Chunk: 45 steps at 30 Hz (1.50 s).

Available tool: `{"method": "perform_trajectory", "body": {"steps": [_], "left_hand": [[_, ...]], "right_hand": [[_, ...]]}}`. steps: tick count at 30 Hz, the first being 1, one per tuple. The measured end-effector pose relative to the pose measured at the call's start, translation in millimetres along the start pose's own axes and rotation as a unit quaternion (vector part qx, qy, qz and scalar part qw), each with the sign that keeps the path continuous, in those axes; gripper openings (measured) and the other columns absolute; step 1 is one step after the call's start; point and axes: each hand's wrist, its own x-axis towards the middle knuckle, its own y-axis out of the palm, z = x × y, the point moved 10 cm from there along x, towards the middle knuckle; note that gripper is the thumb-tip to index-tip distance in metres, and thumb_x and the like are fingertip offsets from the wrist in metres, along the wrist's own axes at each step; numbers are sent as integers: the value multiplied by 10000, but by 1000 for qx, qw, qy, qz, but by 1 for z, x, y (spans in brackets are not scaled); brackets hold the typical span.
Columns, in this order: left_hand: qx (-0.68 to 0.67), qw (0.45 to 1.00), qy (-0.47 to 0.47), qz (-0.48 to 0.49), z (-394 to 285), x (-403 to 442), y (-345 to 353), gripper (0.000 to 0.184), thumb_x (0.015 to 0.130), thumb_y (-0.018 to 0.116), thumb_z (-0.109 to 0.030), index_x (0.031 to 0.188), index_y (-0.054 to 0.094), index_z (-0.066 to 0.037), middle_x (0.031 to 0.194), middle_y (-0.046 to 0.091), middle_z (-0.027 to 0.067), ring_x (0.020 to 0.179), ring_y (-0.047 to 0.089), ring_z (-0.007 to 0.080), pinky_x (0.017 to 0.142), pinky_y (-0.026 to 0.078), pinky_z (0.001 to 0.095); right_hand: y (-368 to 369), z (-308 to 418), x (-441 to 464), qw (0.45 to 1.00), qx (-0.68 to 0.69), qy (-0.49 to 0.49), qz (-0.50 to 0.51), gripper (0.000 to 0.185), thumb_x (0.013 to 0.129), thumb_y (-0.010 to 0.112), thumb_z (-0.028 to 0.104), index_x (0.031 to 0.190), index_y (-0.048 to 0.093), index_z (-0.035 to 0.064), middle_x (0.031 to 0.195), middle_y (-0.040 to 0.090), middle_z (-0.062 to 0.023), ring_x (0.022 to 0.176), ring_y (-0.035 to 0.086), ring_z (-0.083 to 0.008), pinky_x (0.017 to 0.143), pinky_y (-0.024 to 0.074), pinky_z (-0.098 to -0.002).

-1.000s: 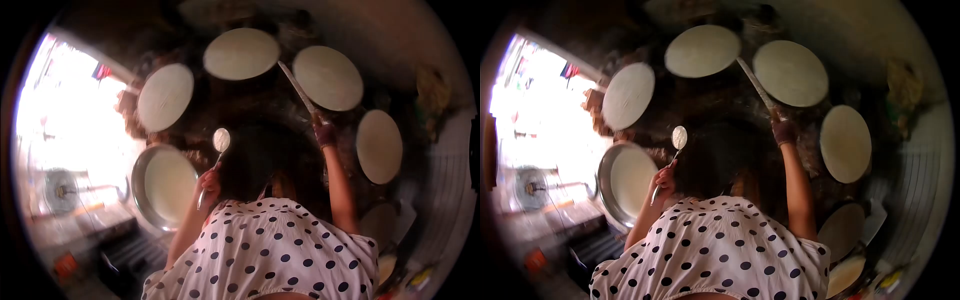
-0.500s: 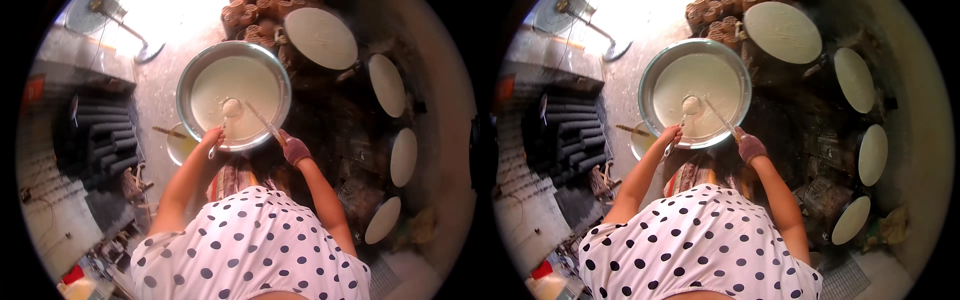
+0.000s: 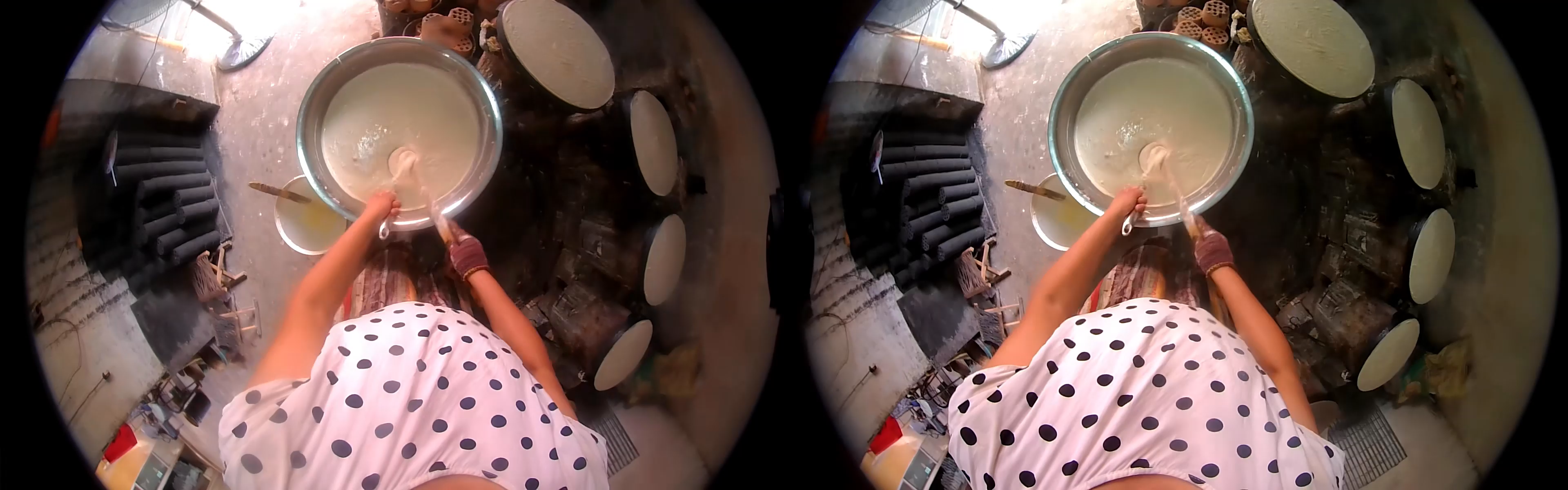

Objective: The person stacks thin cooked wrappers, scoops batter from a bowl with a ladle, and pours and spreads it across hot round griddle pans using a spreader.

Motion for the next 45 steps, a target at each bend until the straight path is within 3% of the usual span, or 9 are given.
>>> {"method": "perform_trajectory", "body": {"steps": [4,13,17,20,26,31,37,43,45], "left_hand": [[-200,980,-1,21,-58,-72,75,59,951,413,-126,977,456,-95,580,371,-51,420,349,54,377,286,197],[90,896,420,114,-287,-364,176,373,987,402,-139,1353,432,-75,587,362,-38,386,328,48,343,255,189],[184,906,360,127,-307,-359,156,350,993,385,-154,1326,436,-60,597,371,-47,391,338,43,349,278,185],[-22,947,111,300,-256,-280,162,278,994,367,-158,1233,451,-41,615,408,-72,407,399,26,353,310,184],[278,900,252,222,-142,-280,243,435,971,431,-164,1382,371,-34,507,339,-31,340,296,79,326,252,221],[181,923,-149,304,32,-240,374,358,989,393,-203,1334,428,-113,529,313,-42,365,329,60,338,274,213],[501,721,8,479,94,-308,458,432,988,376,-191,1396,349,-50,528,356,-17,333,321,77,316,279,211],[301,638,-600,379,299,-268,529,232,962,475,-199,1173,504,-108,620,434,-61,444,388,56,403,330,223],[416,601,-524,438,352,-310,557,263,962,469,-192,1209,488,-104,613,428,-53,435,384,59,398,323,220]], "right_hand": [[-23,55,-30,874,406,241,118,569,861,443,9,1379,451,242,650,544,-34,449,491,-106,424,429,-260],[-219,192,-31,838,537,-69,-68,428,901,556,85,1321,521,156,683,577,9,479,437,-30,430,372,-203],[-275,174,-47,905,348,-101,-224,282,910,560,128,1187,611,137,730,610,-45,557,516,-71,470,408,-234],[-249,176,-65,863,-305,-137,-378,289,869,554,178,1156,590,176,811,558,-97,740,591,-244,619,494,-359],[-211,57,-192,908,-54,-29,-414,383,872,566,228,1254,545,203,825,590,-114,695,597,-267,567,498,-361],[-178,-44,-344,847,23,203,-491,482,834,637,140,1298,513,171,1081,639,-55,801,618,-262,710,518,-320],[-144,-27,-460,643,193,314,-671,374,920,559,257,1260,541,103,1143,629,-54,920,629,-216,776,513,-278],[-33,-75,-484,375,482,348,-711,485,849,620,152,1317,495,165,1249,567,-118,1108,576,-273,892,501,-326],[-36,-50,-544,554,92,509,-653,446,859,603,164,1296,519,172,1230,578,-119,1060,597,-287,848,512,-349]]}}
